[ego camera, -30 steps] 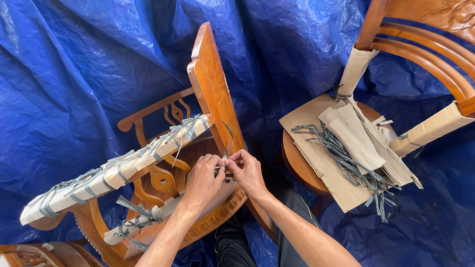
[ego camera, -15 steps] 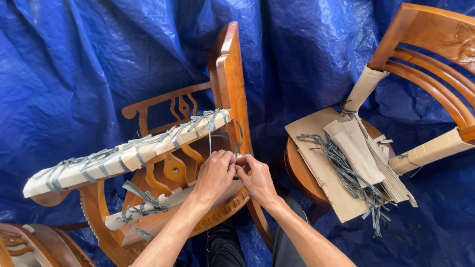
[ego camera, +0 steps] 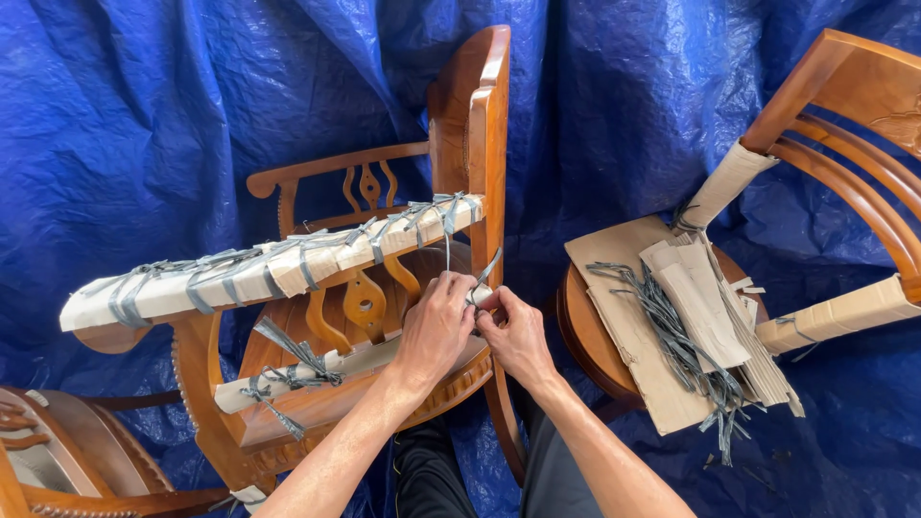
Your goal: Wrapping the legs and frames of wooden chairs with plastic ties for protection.
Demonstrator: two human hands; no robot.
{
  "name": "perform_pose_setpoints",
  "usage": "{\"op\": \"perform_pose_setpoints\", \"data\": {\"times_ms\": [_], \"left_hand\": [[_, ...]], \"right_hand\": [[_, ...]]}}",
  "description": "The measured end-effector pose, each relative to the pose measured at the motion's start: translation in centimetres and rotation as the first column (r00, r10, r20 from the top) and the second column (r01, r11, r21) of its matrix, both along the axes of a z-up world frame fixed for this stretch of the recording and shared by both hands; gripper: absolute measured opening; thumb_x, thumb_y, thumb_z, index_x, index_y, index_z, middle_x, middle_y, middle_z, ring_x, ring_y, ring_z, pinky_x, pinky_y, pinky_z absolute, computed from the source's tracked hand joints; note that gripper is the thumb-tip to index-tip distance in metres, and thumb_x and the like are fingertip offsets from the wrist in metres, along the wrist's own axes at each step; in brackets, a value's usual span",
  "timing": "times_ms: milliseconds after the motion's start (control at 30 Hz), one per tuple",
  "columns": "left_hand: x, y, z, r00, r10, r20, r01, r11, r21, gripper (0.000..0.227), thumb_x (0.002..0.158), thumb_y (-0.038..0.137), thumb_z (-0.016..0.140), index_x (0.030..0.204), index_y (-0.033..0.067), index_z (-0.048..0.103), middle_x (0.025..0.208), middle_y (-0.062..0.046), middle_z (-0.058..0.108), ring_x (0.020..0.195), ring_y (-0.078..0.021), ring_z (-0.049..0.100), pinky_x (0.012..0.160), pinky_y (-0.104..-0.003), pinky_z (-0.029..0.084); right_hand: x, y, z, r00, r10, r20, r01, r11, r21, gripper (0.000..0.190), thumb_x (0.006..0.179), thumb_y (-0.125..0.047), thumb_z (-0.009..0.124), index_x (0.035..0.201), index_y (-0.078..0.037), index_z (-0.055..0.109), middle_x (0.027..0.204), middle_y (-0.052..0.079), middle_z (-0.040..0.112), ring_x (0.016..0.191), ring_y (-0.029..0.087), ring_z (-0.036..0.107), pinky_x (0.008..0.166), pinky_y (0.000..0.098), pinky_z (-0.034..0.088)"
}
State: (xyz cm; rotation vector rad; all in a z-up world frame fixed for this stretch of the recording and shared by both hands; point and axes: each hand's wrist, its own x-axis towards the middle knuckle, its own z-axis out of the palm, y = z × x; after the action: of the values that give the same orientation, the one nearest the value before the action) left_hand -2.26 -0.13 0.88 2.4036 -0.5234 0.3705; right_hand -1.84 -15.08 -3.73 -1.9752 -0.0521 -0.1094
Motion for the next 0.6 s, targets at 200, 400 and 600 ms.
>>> {"op": "perform_pose_setpoints", "data": {"times_ms": [200, 400, 600], "left_hand": [[-0.7, -0.2, 0.1, 0.996, 0.053, 0.068, -0.053, 0.999, 0.007, 0.043, 0.083, 0.001, 0.073, 0.12, -0.0002, 0.053, 0.12, -0.014, 0.054, 0.105, -0.0339, 0.064, 0.078, -0.043, 0.057], [-0.9, -0.8, -0.4, 0.982, 0.069, 0.176, -0.084, 0.993, 0.079, 0.029, 0.081, 0.004, 0.076, 0.105, 0.0027, 0.06, 0.107, -0.01, 0.057, 0.097, -0.0285, 0.064, 0.075, -0.04, 0.056], [-0.6, -1.2, 0.0, 0.983, -0.002, 0.186, -0.025, 0.989, 0.146, 0.016, 0.081, 0.008, 0.079, 0.093, 0.006, 0.069, 0.091, -0.005, 0.066, 0.09, -0.0246, 0.065, 0.072, -0.038, 0.055]], "right_hand": [[0.0, -0.1, -0.6, 0.997, 0.01, -0.076, 0.005, 0.982, 0.187, 0.008, 0.09, -0.007, 0.068, 0.093, -0.002, 0.062, 0.071, 0.001, 0.064, 0.061, 0.006, 0.055, 0.054, 0.0241, 0.046], [0.8, 0.2, -2.5, 0.989, 0.109, -0.102, -0.029, 0.811, 0.585, 0.007, 0.093, -0.001, 0.06, 0.099, -0.004, 0.058, 0.087, -0.001, 0.065, 0.077, 0.004, 0.063, 0.065, 0.0213, 0.055], [1.5, -0.5, -5.1, 0.956, 0.228, -0.186, 0.007, 0.615, 0.789, 0.015, 0.09, 0.004, 0.058, 0.103, -0.003, 0.059, 0.088, 0.001, 0.064, 0.072, 0.005, 0.057, 0.062, 0.0205, 0.047]]}}
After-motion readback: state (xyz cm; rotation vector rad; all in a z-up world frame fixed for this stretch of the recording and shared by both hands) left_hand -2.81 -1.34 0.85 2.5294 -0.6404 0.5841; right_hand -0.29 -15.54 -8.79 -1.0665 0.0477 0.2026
